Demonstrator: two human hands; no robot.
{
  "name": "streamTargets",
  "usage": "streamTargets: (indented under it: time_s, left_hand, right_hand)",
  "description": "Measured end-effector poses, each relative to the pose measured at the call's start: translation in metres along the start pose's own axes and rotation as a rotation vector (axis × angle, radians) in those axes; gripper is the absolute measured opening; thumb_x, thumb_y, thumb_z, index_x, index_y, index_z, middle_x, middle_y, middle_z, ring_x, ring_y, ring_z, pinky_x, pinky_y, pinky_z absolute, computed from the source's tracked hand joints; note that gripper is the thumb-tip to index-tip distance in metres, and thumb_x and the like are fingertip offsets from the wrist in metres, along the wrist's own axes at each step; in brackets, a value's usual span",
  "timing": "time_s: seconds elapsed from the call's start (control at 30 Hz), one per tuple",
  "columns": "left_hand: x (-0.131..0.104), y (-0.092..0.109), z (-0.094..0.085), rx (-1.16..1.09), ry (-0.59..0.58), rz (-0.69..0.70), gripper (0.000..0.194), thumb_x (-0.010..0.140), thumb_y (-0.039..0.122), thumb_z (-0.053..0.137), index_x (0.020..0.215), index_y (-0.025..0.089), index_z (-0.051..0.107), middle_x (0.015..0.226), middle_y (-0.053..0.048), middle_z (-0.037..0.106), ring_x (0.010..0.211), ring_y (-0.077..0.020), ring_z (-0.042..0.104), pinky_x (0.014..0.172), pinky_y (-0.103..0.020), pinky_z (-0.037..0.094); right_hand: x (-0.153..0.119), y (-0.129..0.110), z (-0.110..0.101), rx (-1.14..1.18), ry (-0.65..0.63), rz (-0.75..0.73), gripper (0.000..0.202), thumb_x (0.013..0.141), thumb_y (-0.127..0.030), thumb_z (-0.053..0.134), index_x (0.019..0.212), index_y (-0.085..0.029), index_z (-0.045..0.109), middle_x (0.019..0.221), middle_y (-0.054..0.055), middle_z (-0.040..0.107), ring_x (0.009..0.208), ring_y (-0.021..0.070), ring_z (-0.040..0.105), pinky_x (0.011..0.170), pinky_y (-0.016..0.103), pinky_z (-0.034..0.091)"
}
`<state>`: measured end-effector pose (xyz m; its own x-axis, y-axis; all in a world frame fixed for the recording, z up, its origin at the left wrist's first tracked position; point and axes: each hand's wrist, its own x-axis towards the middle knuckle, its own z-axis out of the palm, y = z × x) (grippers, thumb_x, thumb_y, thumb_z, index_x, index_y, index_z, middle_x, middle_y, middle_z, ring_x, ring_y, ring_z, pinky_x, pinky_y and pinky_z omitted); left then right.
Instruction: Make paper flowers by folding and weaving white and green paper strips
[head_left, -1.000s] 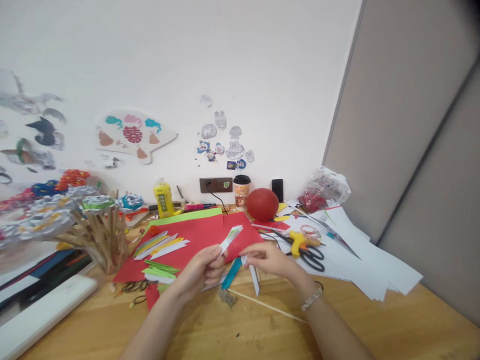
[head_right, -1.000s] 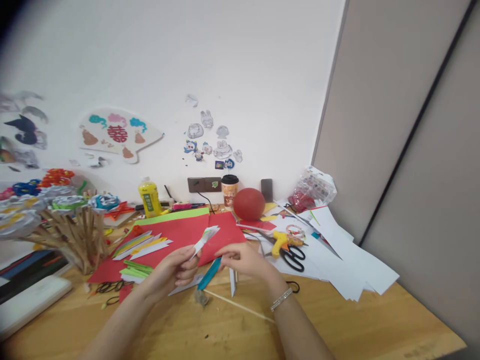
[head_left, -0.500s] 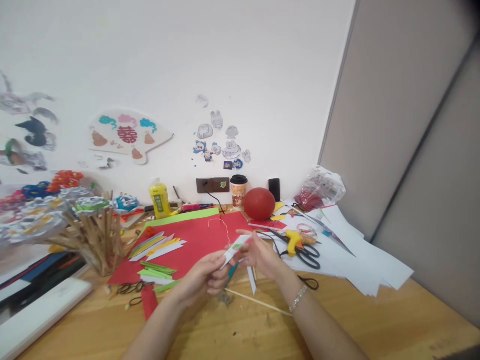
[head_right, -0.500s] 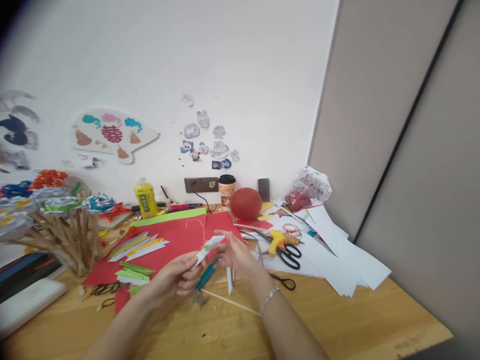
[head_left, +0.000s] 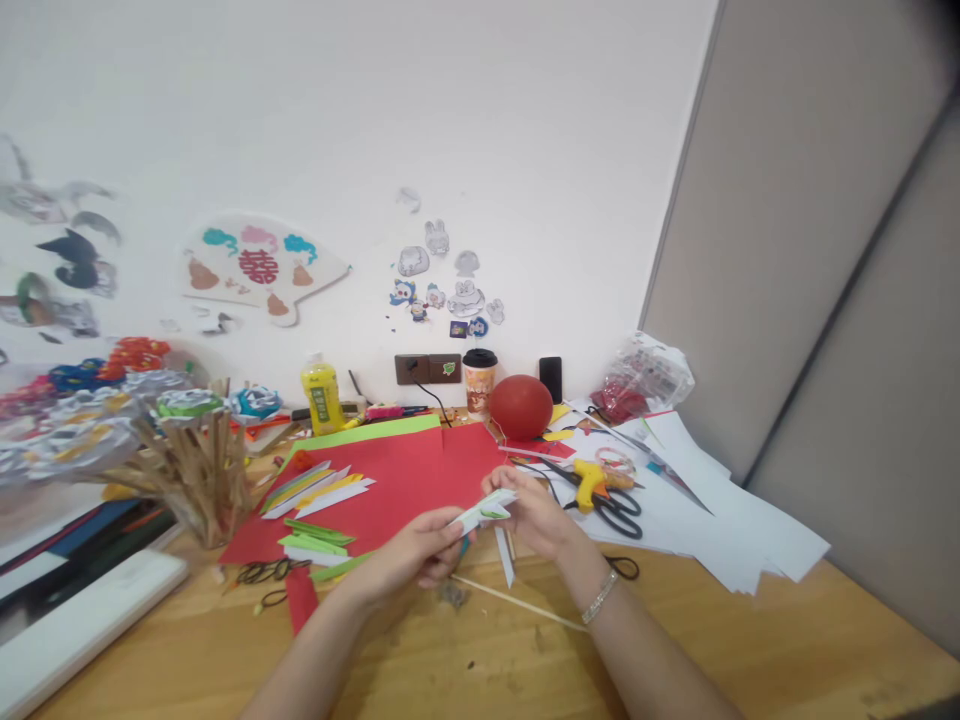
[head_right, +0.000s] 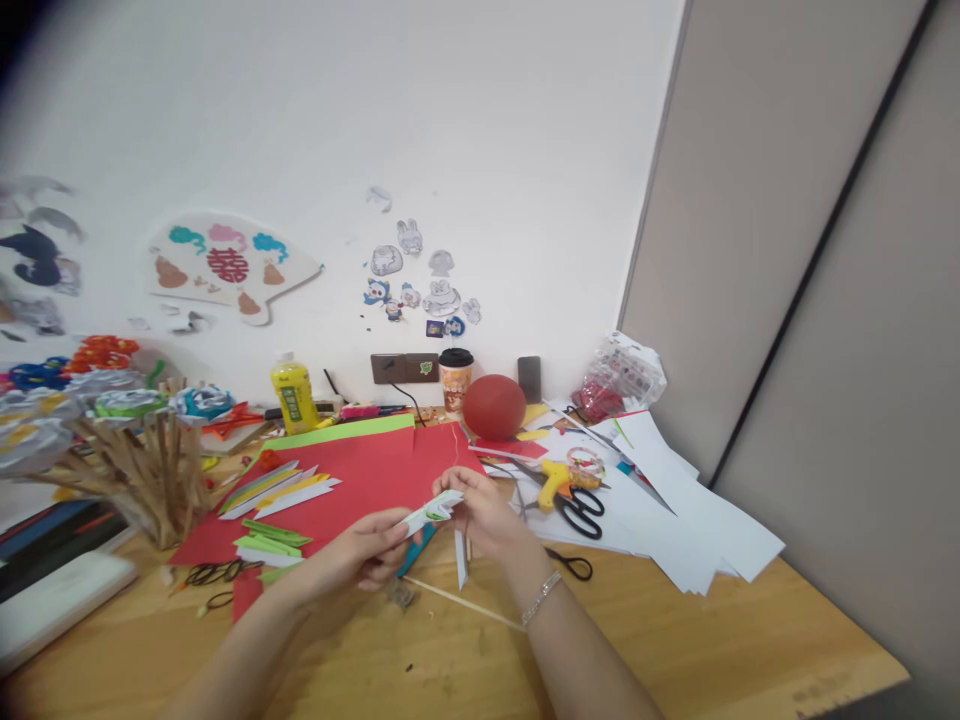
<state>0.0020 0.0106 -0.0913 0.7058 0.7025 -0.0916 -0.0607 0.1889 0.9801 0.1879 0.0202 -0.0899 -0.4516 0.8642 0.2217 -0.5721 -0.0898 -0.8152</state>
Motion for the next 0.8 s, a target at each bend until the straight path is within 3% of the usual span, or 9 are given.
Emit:
streamTargets:
  time_s: [0.2, 0.4, 0.63, 0.8]
  left_hand:
    - [0.000, 0.002, -0.005, 0.138, 0.021, 0.010, 0.029, 0.078, 0.045, 0.048, 0.080, 0.016, 0.046, 0.050, 0.009, 0.029, 0.039, -0.0034, 0.019, 0.036, -0.018, 0.016]
    - [0.000, 0.005, 0.002, 0.335, 0.106, 0.045, 0.036, 0.076, 0.051, 0.048, 0.079, 0.015, 0.047, 0.051, 0.009, 0.029, 0.042, -0.0049, 0.022, 0.039, -0.020, 0.017]
    - [-0.002, 0.005, 0.003, 0.428, 0.053, 0.054, 0.037, 0.078, 0.051, 0.044, 0.078, 0.014, 0.050, 0.055, 0.007, 0.030, 0.047, -0.0057, 0.024, 0.042, -0.020, 0.019]
    - [-0.003, 0.004, -0.001, 0.445, -0.001, 0.054, 0.037, 0.079, 0.050, 0.042, 0.085, 0.014, 0.051, 0.054, 0.008, 0.030, 0.045, -0.0058, 0.023, 0.042, -0.020, 0.019]
  right_hand:
    - [0.000, 0.001, -0.002, -0.006, 0.027, 0.029, 0.019, 0.074, -0.033, 0.061, 0.073, -0.018, 0.049, 0.081, 0.000, 0.055, 0.068, 0.0117, 0.053, 0.057, 0.025, 0.046]
    - [-0.003, -0.003, -0.008, 0.019, -0.004, 0.211, 0.021, 0.076, -0.032, 0.059, 0.088, -0.015, 0.058, 0.081, 0.002, 0.055, 0.070, 0.0117, 0.054, 0.058, 0.022, 0.043]
    - [-0.002, -0.002, -0.013, 0.010, -0.126, 0.256, 0.017, 0.079, -0.028, 0.055, 0.070, -0.014, 0.056, 0.069, 0.000, 0.053, 0.064, 0.0106, 0.052, 0.063, 0.025, 0.043]
    - [-0.003, -0.002, -0.008, -0.066, -0.154, 0.258, 0.025, 0.077, -0.037, 0.057, 0.068, -0.013, 0.055, 0.064, 0.000, 0.053, 0.062, 0.0122, 0.054, 0.062, 0.027, 0.045]
